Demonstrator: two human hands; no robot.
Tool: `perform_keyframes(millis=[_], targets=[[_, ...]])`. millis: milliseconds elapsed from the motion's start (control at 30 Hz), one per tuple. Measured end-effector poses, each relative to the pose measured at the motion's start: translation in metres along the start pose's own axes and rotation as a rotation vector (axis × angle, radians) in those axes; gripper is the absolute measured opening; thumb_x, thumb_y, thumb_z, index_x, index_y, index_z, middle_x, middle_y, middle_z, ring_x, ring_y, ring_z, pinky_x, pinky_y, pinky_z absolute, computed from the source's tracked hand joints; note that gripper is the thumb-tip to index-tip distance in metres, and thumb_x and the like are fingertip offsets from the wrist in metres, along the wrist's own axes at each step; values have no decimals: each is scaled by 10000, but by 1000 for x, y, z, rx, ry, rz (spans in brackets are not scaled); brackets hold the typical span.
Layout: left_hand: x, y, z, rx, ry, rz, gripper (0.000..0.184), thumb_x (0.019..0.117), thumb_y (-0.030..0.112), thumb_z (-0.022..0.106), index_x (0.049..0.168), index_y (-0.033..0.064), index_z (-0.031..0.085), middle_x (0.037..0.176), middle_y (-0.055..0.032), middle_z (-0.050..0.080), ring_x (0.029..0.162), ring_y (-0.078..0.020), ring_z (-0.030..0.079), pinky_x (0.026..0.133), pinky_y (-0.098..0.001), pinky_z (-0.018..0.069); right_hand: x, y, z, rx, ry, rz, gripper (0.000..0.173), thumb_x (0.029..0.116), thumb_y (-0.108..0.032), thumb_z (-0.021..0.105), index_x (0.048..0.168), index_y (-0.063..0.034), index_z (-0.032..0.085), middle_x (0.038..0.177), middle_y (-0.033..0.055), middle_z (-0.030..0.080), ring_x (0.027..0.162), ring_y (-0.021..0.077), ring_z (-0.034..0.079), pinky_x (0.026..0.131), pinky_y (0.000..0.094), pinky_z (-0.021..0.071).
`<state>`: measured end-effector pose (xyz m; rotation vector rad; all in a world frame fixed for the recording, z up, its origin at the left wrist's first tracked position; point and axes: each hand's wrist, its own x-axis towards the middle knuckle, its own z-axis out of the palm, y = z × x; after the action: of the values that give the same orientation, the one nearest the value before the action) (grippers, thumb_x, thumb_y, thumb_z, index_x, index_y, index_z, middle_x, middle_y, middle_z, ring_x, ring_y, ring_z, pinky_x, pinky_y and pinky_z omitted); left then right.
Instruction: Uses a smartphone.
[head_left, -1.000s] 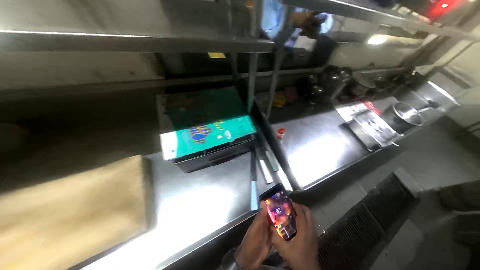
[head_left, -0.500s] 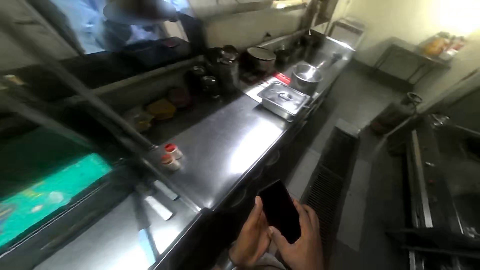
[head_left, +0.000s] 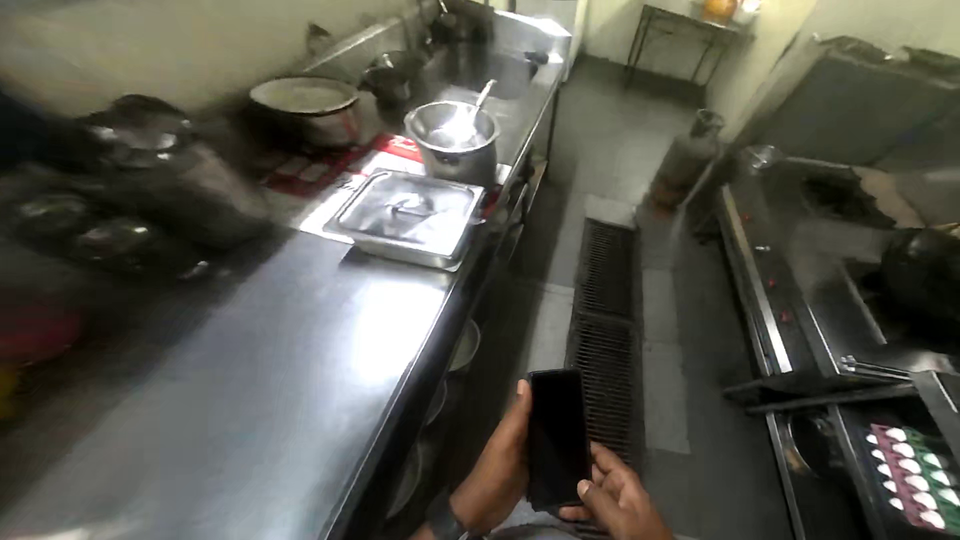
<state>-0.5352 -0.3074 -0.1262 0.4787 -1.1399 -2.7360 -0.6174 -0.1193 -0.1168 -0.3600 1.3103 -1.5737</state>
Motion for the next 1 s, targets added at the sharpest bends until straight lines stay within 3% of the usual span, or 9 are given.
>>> perform_keyframes(millis=[167, 267, 367, 433, 500, 567, 700, 833, 1000], targets=[[102, 47, 3, 42, -20, -83, 729, 1034, 644, 284, 1474, 93, 471, 1356, -159, 621, 1237, -294, 615, 1047, -521, 515, 72, -46, -27, 117, 65, 1, 520, 997, 102, 442, 1499, 74, 306, 1307, 233, 641, 1123, 351, 698, 937, 536, 610], [163, 74, -6, -37, -167, -160, 768, 1005, 695, 288, 1487, 120, 452, 1370, -143, 611, 1249, -287, 605, 1045, -522, 511, 117, -76, -42, 182, 40, -37, 485, 1010, 58, 435, 1479, 60, 313, 1327, 225, 622, 1138, 352, 683, 957, 555, 591], [214, 87, -13, -76, -289, -230, 793, 984, 724, 303, 1496, 135, 447, 1378, -146, 603, 1257, -288, 597, 1052, -517, 504, 156, -99, -55, 277, 22, -46, 397, 1100, -188, 436, 1438, 17, 396, 1296, 210, 638, 1122, 358, 687, 950, 568, 590], [245, 97, -9, -50, -262, -261, 789, 985, 731, 251, 1454, 151, 507, 1336, -134, 638, 1217, -266, 628, 1011, -500, 538, 186, -114, -63, 434, 45, -35, 508, 1096, -442, 396, 1398, -38, 458, 1297, 188, 665, 1141, 355, 687, 960, 564, 582], [280, 104, -5, -34, -187, -242, 764, 1009, 697, 206, 1432, 148, 526, 1314, -129, 654, 1204, -256, 639, 1003, -492, 548, 219, -129, -79, 603, 37, -20, 639, 1073, -566, 342, 1487, -82, 395, 1393, 171, 616, 1260, 344, 623, 1054, 580, 518], [320, 107, -5, -28, -146, -204, 730, 1044, 633, 176, 1433, 124, 525, 1317, -150, 648, 1210, -268, 634, 1021, -500, 535, 253, -143, -99, 717, 36, 4, 641, 1078, -575, 295, 1523, -122, 382, 1432, 170, 587, 1307, 334, 586, 1091, 578, 480], [417, 121, 1, 50, -46, -181, 663, 1084, 531, 163, 1380, 98, 569, 1244, -162, 678, 1140, -265, 669, 980, -489, 559, 327, -186, -144, 818, 71, 10, 531, 1093, -494, 284, 1393, -131, 529, 1314, 140, 671, 1225, 279, 645, 1054, 515, 516], [525, 136, 15, 136, 94, -121, 642, 1098, 490, 169, 1368, 79, 582, 1233, -161, 685, 1141, -269, 670, 985, -488, 559, 409, -236, -208, 766, 30, -22, 553, 1091, -512, 282, 1422, -121, 492, 1331, 135, 659, 1239, 264, 635, 1078, 500, 502], [642, 180, 43, 194, 122, -32, 624, 1101, 475, 180, 1371, 79, 579, 1248, -140, 683, 1161, -245, 661, 1007, -470, 549, 492, -323, -271, 725, -35, 0, 541, 1084, -534, 317, 1408, -142, 506, 1329, 96, 671, 1256, 229, 631, 1103, 474, 493]])
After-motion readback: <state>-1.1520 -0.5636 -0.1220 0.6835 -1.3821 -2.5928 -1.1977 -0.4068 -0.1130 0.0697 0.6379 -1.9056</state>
